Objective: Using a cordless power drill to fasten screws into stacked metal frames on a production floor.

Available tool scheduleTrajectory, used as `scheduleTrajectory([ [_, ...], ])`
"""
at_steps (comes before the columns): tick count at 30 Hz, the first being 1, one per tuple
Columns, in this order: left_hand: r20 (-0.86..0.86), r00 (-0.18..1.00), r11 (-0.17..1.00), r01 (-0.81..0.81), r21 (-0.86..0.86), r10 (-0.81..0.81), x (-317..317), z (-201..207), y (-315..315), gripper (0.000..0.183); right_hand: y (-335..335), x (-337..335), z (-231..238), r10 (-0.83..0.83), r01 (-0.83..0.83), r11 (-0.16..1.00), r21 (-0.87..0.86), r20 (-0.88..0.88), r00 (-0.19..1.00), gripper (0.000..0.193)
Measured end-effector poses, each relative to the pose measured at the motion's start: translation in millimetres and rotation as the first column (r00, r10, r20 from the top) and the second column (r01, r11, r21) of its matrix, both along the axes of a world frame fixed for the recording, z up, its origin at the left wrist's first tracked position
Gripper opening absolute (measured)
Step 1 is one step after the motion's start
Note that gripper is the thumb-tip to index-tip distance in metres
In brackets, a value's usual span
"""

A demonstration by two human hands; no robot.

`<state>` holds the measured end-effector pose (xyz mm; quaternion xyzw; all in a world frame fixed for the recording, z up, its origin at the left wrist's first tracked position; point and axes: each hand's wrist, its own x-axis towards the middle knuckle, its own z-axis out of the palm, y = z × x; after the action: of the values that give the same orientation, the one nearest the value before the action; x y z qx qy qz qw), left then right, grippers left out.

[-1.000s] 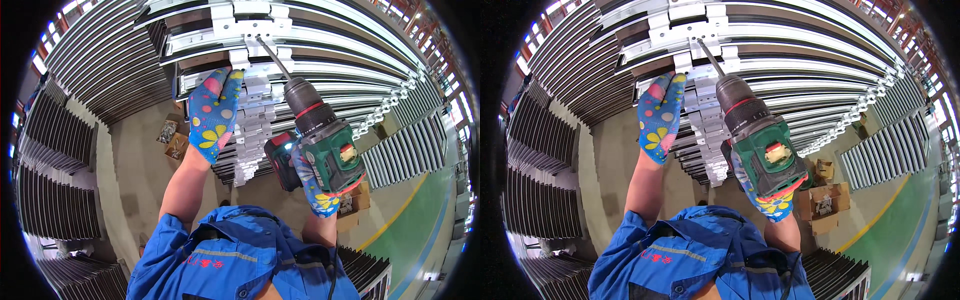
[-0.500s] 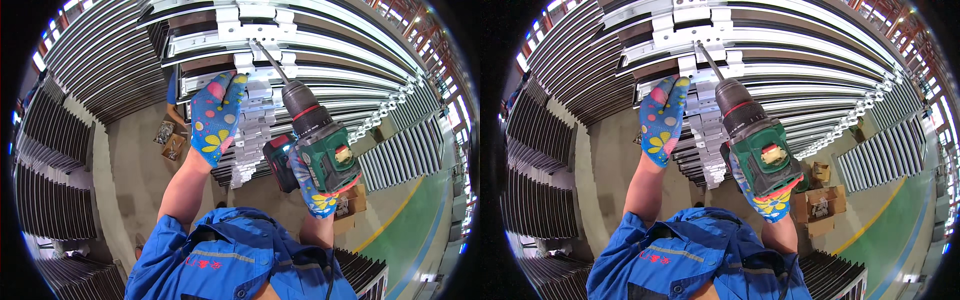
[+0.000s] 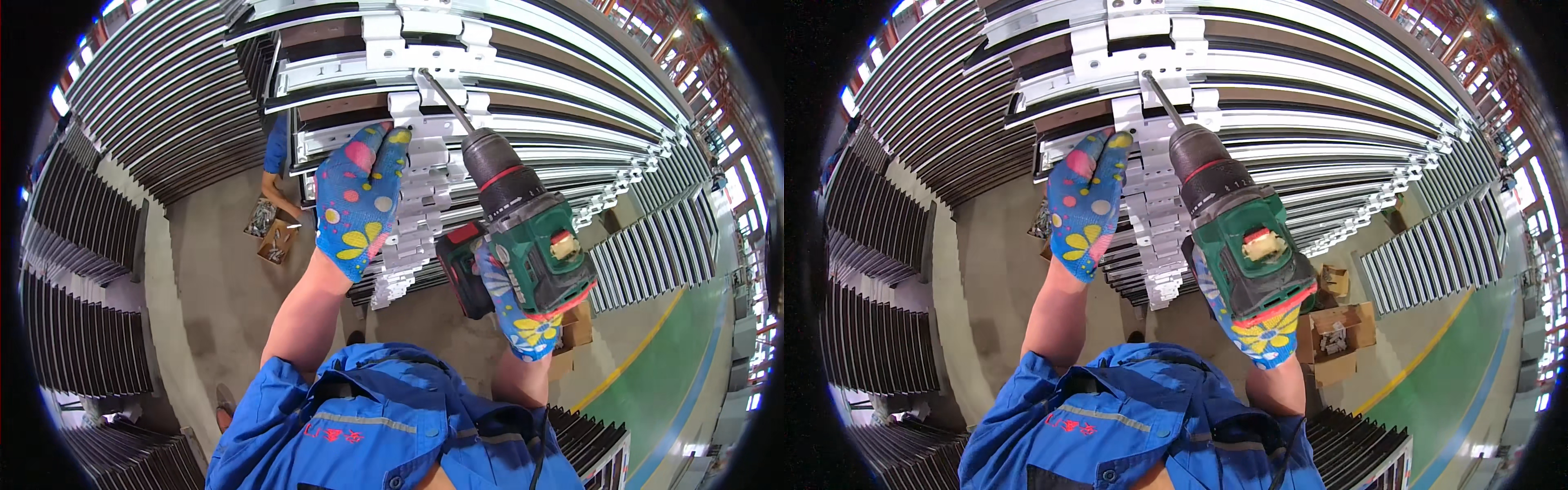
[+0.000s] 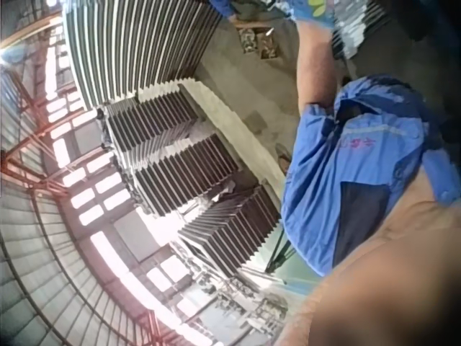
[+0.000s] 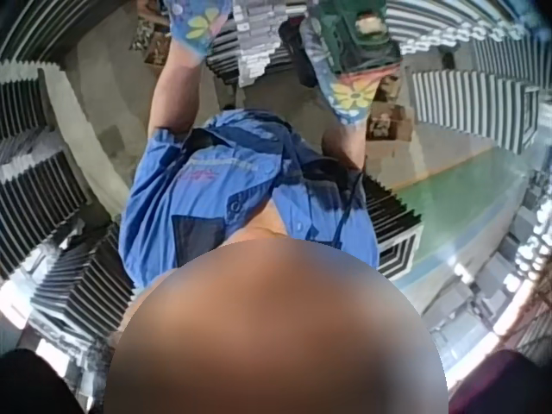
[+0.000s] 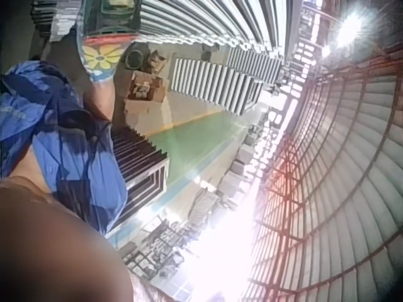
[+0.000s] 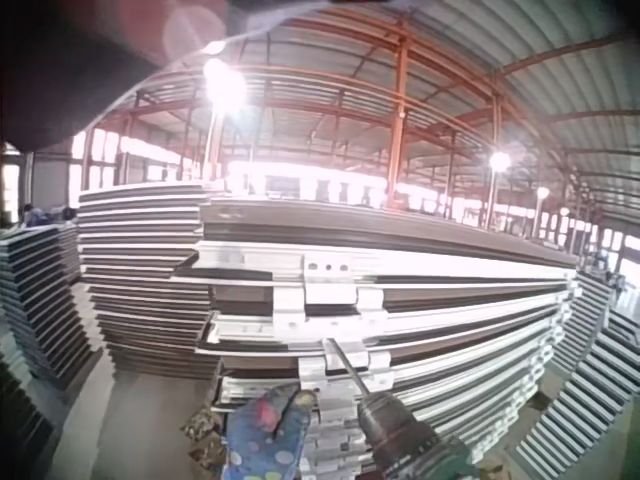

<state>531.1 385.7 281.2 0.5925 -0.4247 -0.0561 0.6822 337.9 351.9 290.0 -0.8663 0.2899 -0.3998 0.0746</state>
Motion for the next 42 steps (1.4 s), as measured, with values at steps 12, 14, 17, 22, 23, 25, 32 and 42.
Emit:
scheduleTrajectory([
  [12, 0.191, 0.979, 0.997, -0.071, -0.018, 0.073, 0.7, 3.4, 3.3, 0.023, -7.8, -33.6, 43.7, -0.174, 0.144, 0.961, -0.235, -0.112, 0.978, 0.028],
  [14, 0.198, 0.973, 0.989, -0.096, -0.117, 0.118, -0.6, 4.7, 1.9, 0.016, -12.8, -36.2, 47.4, -0.207, 0.162, 0.942, -0.295, -0.131, 0.969, 0.028],
  [17, 0.228, 0.964, 0.989, -0.114, -0.098, 0.134, -0.2, 5.2, 2.2, 0.016, -17.9, -39.7, 52.1, -0.239, 0.174, 0.919, -0.353, -0.151, 0.959, 0.030],
  [22, 0.196, 0.973, 0.991, -0.103, -0.085, 0.118, 0.1, 4.9, 2.5, 0.022, -17.8, -40.0, 52.1, -0.270, 0.184, 0.892, -0.412, -0.159, 0.950, 0.032],
  [23, 0.193, 0.975, 0.992, -0.102, -0.071, 0.114, 0.0, 4.9, 2.3, 0.022, -17.5, -39.4, 51.5, -0.274, 0.184, 0.886, -0.425, -0.160, 0.948, 0.032],
  [25, 0.211, 0.968, 0.989, -0.125, -0.077, 0.138, -0.3, 4.5, 1.8, 0.022, -15.9, -38.1, 50.1, -0.283, 0.185, 0.876, -0.445, -0.164, 0.945, 0.033],
  [32, 0.197, 0.971, 0.989, -0.118, -0.083, 0.133, -0.5, 1.8, 0.8, 0.019, -10.6, -33.2, 46.7, -0.299, 0.176, 0.849, -0.499, -0.179, 0.937, 0.035],
  [42, 0.145, 0.988, 0.996, -0.043, -0.084, 0.055, -1.6, 6.4, 6.0, 0.019, -7.7, -32.4, 42.3, -0.320, 0.182, 0.823, -0.538, -0.174, 0.931, 0.038],
])
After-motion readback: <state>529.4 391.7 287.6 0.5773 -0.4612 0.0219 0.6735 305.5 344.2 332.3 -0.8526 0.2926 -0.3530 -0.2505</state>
